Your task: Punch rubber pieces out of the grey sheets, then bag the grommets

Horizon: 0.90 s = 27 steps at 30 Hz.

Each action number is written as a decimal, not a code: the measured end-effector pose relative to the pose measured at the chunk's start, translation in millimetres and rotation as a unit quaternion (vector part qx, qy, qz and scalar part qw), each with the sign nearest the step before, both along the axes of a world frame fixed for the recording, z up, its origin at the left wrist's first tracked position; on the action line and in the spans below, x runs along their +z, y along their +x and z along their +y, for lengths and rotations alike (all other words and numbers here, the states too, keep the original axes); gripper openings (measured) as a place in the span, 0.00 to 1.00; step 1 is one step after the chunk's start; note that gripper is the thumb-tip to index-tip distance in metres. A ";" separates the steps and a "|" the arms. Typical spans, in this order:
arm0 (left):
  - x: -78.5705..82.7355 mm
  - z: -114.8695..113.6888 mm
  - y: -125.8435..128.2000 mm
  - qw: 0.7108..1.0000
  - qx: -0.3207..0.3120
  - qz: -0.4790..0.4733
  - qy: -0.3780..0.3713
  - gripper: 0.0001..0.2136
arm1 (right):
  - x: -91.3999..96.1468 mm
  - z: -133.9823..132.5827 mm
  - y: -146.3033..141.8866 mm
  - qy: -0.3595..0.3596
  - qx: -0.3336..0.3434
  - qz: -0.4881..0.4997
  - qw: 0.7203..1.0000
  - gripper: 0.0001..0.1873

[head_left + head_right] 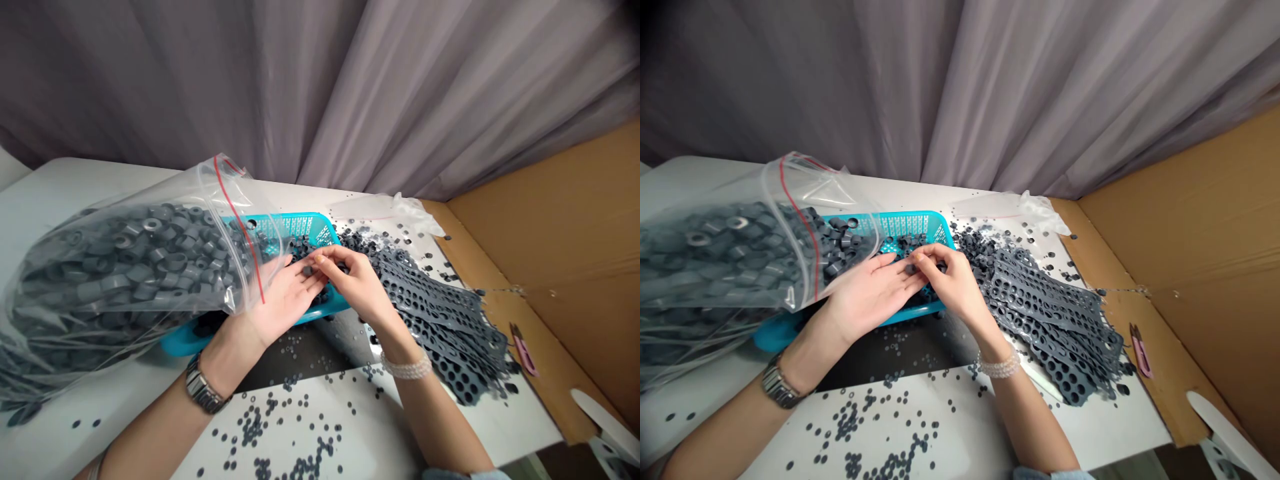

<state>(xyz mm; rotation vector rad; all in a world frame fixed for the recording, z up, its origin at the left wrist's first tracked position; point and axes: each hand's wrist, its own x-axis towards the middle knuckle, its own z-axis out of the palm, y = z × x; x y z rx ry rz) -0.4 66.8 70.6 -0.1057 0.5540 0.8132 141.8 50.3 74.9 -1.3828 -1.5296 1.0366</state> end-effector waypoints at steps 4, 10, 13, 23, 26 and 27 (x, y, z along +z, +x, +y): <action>-1.2 0.0 -1.1 1.000 -0.009 -0.004 0.010 0.22 | 3.2 -1.9 4.7 0.029 0.047 -0.072 0.996 0.12; -4.4 0.3 -2.2 0.999 -0.030 -0.002 0.016 0.23 | 3.1 -4.8 6.7 0.030 0.059 -0.117 0.991 0.10; -3.0 -1.0 -1.5 0.999 -0.028 -0.008 0.026 0.24 | 0.9 -2.3 6.5 0.021 0.043 -0.086 0.995 0.06; -17.7 -8.8 2.4 0.997 -0.022 0.008 0.080 0.27 | 8.3 33.4 32.4 -0.122 -0.135 0.450 0.874 0.05; -26.6 -12.0 6.0 0.997 -0.007 0.017 0.076 0.27 | 24.3 53.3 7.4 -0.036 -0.161 0.450 0.878 0.08; -29.3 -12.7 7.6 0.997 -0.002 0.020 0.071 0.26 | 29.5 57.2 -8.2 -0.014 -0.140 0.436 0.889 0.10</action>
